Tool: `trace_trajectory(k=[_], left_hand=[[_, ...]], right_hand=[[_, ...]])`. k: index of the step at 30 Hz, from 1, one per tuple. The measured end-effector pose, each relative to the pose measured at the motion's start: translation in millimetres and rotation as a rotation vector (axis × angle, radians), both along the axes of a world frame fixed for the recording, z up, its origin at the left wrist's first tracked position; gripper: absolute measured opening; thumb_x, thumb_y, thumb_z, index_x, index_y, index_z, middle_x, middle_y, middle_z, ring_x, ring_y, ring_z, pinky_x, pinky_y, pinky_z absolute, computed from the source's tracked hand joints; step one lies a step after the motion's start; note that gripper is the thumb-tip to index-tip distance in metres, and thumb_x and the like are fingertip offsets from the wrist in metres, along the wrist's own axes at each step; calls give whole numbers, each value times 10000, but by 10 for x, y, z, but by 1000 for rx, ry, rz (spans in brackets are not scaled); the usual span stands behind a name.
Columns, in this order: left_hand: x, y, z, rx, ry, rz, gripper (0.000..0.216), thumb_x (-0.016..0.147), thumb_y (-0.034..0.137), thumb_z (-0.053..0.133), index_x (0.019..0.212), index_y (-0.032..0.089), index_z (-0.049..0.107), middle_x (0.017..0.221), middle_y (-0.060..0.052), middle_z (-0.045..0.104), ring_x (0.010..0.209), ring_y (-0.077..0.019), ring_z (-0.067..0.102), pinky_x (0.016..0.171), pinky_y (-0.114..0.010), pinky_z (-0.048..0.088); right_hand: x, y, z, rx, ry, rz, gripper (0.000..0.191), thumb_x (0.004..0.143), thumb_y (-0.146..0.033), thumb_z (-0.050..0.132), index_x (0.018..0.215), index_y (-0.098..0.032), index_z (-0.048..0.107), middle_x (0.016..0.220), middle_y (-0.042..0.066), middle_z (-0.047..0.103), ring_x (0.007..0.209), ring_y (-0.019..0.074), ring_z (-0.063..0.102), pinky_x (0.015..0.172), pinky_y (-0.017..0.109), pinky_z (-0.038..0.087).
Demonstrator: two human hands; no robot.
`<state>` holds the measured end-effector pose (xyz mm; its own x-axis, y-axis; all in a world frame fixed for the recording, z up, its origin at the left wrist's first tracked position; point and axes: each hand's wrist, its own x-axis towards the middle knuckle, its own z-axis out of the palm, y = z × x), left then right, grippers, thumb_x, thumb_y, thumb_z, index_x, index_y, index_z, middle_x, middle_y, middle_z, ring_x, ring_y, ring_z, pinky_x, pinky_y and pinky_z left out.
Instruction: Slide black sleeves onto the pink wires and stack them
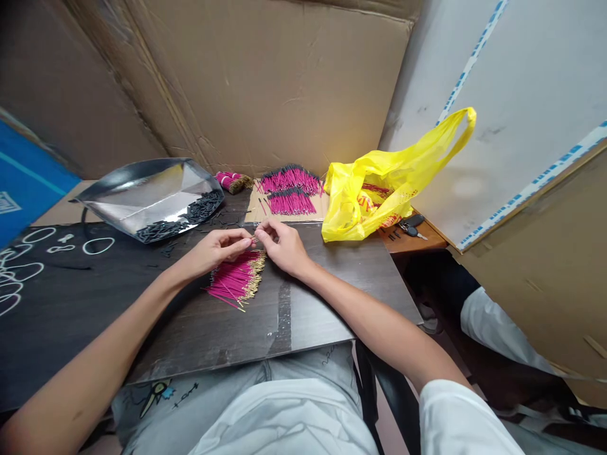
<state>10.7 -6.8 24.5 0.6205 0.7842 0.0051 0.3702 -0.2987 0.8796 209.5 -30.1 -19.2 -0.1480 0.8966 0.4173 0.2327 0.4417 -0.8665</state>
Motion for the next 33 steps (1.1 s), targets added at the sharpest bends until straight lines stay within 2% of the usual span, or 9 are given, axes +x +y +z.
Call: trace_trajectory(k=[4,11,17,23,33], left_hand=[[-43,46,-26,-21,-11,12,387,920,535,624,812,163,626,620,44,389,549,-102,318,497,-229,240],[-49,48,-9,55,50,7,393,912,524,608,780,157,652,635,34,444,574,-110,360,527,-231,282],[-40,49,-2,110,87,11,406,907,531,599,782,153,674,670,24,501,608,-119,390,565,-236,313],[-62,76,-39,114,84,14,382,920,507,590,801,156,680,655,30,489,593,-117,381,560,-240,302],[-56,67,-33,117,95,18,384,928,507,582,804,156,679,655,33,473,600,-120,381,564,-242,305]], right_hand=[[63,50,-6,34,-53,-14,172,998,-360,536,939,-206,586,796,-17,606,739,144,562,721,255,446],[108,72,-4,169,-277,30,114,987,-231,538,935,-181,626,896,25,658,821,155,569,807,273,439],[108,82,-13,246,-255,38,125,1007,-213,516,977,-182,634,972,46,675,914,169,597,863,289,448],[102,70,-8,228,-265,-18,119,1003,-198,511,987,-184,629,986,48,678,904,168,605,831,279,456],[101,48,20,226,-264,14,115,1004,-212,526,979,-191,636,992,52,683,931,174,609,871,303,466]])
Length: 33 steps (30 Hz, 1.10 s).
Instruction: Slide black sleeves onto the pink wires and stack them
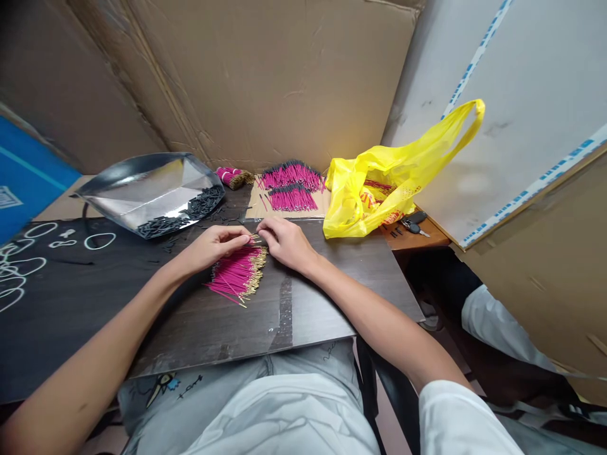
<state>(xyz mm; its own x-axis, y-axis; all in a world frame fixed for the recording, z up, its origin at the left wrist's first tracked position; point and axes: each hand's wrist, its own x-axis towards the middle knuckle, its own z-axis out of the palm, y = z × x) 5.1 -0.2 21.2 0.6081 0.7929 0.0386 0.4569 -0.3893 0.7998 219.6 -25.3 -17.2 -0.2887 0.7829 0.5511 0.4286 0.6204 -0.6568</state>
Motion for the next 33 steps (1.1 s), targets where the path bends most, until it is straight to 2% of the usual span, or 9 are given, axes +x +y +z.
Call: trace_trajectory(k=[4,7,9,12,17,21,28,30,33], left_hand=[[4,3,-7,43,30,-14,402,921,525,571,808,158,691,715,13,544,647,-134,430,590,-244,336],[-10,7,-19,59,58,-25,397,922,520,568,816,159,696,719,12,561,655,-136,441,603,-246,348],[-25,14,-36,70,74,-27,381,923,504,576,805,160,692,700,17,545,649,-133,433,601,-245,341],[-39,28,-67,89,71,-25,361,922,485,586,800,163,693,700,17,547,656,-135,445,605,-244,341],[-17,19,-68,101,53,-5,357,912,487,592,812,161,697,707,3,566,657,-142,462,600,-247,347],[15,-30,-18,84,15,21,343,892,488,612,794,163,657,663,17,528,608,-129,425,580,-247,322],[34,-88,25,159,24,45,299,899,443,604,762,177,610,608,42,475,576,-122,396,577,-255,292],[34,-84,-4,170,33,49,279,901,423,598,766,179,614,607,41,487,579,-125,409,579,-255,295],[27,-72,-55,188,41,61,248,895,395,601,773,181,622,620,37,510,592,-130,429,583,-255,304]], right_hand=[[-14,8,-18,-48,68,47,99,985,-244,583,968,-191,665,989,42,694,941,166,615,886,310,478],[-16,56,-77,-267,204,108,145,951,-318,636,979,-183,679,911,19,686,761,130,592,718,268,502],[-8,96,-114,-445,296,186,209,914,-376,671,968,-174,673,812,-4,650,625,104,530,572,232,470],[3,132,-128,-570,376,262,266,852,-422,721,898,-170,652,681,-38,574,540,87,473,465,203,410],[-6,106,-84,-584,383,235,294,842,-452,729,865,-176,631,622,-58,547,491,69,449,439,187,371],[-18,96,-83,-594,399,231,322,838,-482,730,864,-180,621,614,-60,551,485,69,443,438,185,368],[-6,101,-76,-628,396,242,344,830,-510,722,852,-186,607,603,-67,538,466,73,422,448,199,342],[-14,81,-67,-590,353,190,316,842,-484,707,852,-181,616,620,-60,553,488,77,439,480,204,357],[-38,38,-46,-421,249,92,238,853,-402,699,839,-170,646,718,-23,630,620,100,536,618,226,432]])
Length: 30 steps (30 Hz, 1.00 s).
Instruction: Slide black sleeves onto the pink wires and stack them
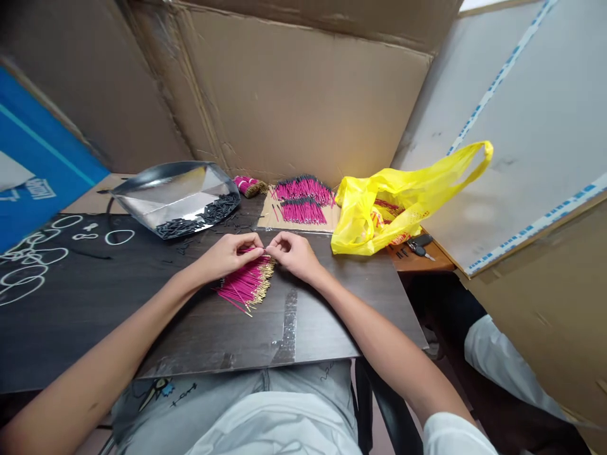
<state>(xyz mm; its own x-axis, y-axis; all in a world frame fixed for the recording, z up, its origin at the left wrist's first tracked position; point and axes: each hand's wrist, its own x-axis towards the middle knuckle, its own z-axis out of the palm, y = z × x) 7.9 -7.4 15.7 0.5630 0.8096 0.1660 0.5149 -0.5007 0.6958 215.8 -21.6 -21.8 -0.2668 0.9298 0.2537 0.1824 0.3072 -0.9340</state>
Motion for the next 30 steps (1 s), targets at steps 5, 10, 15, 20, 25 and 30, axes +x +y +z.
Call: trace_trajectory(k=[5,10,15,20,25,30], left_hand=[[-111,81,24,48,-124,98,247,883,388,608,742,184,602,638,33,519,614,-137,442,591,-255,320],[-502,312,59,205,-417,546,252,876,416,587,756,195,572,689,12,570,653,-150,498,617,-249,365],[-826,457,-41,295,-385,770,181,864,362,566,779,203,585,701,-1,605,669,-164,542,663,-259,391],[-841,465,-108,318,-327,783,154,866,319,546,757,213,573,660,-4,598,643,-179,532,671,-281,382],[-820,481,-134,329,-309,781,154,856,299,554,725,221,555,598,12,548,596,-174,483,646,-291,354],[-816,492,-132,193,-517,666,166,804,357,614,739,212,564,645,10,583,628,-161,514,620,-273,385]], right_hand=[[-70,42,62,171,-69,-97,208,889,-363,659,963,-171,688,868,18,703,765,146,616,745,269,478],[-343,384,142,219,-282,-132,154,904,-243,608,1020,-179,686,970,43,729,860,175,656,838,308,503],[-787,707,232,241,-730,-89,246,905,-260,659,1135,-183,703,1154,93,711,1030,216,664,927,334,487],[-1070,819,326,291,-982,-79,407,967,-485,614,1175,-148,710,1217,163,686,1132,267,655,980,359,476],[-1269,848,377,299,-1158,-99,322,1002,-364,554,1112,-121,736,1183,191,712,1113,285,685,952,360,501],[-1461,850,436,399,-1279,19,270,903,-148,617,1136,-72,727,1169,240,718,1123,323,694,918,361,526]])
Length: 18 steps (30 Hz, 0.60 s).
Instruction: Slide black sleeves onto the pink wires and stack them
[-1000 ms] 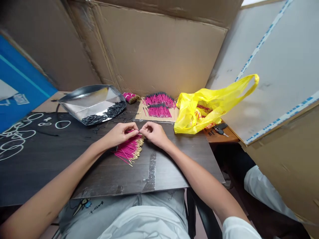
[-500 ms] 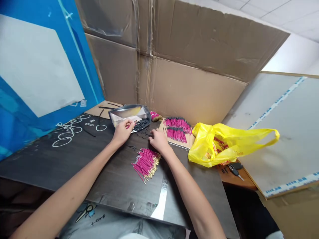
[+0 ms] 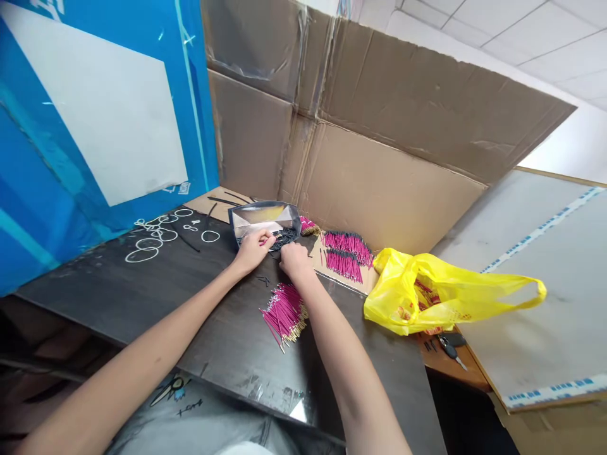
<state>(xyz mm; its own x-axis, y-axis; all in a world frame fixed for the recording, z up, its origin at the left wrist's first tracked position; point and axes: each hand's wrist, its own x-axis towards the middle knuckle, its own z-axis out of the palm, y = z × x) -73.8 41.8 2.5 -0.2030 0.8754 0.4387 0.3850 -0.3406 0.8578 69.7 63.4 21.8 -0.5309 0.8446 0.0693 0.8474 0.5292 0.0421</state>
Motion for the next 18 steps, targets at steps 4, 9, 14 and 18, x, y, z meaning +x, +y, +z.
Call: trace_trajectory(k=[4,9,14,18], left_hand=[[24,-32,42,-127,-220,-199,302,771,477,674,732,218,525,538,60,446,468,-107,373,472,-237,301],[116,-111,83,-220,-328,-431,366,752,489,773,774,194,559,606,10,576,422,-80,391,417,-225,302],[345,-234,77,-324,-241,-700,334,820,449,784,818,161,615,705,-36,670,477,-97,509,439,-229,367],[496,-294,33,-383,-163,-810,300,863,415,768,852,148,632,720,-33,684,492,-88,518,465,-222,377]], right_hand=[[42,-30,72,7,18,36,237,940,-176,585,1110,-71,713,1163,236,724,1102,305,705,934,354,525],[588,-283,4,22,261,45,213,1023,-253,456,1029,-141,638,1037,154,748,943,243,727,842,329,537],[1252,-742,-333,-334,1014,73,219,999,-412,516,876,-232,536,688,5,675,591,172,655,611,293,526],[1388,-861,-553,-574,1389,-8,323,892,-510,677,862,-211,559,674,-6,667,558,154,657,581,295,566]])
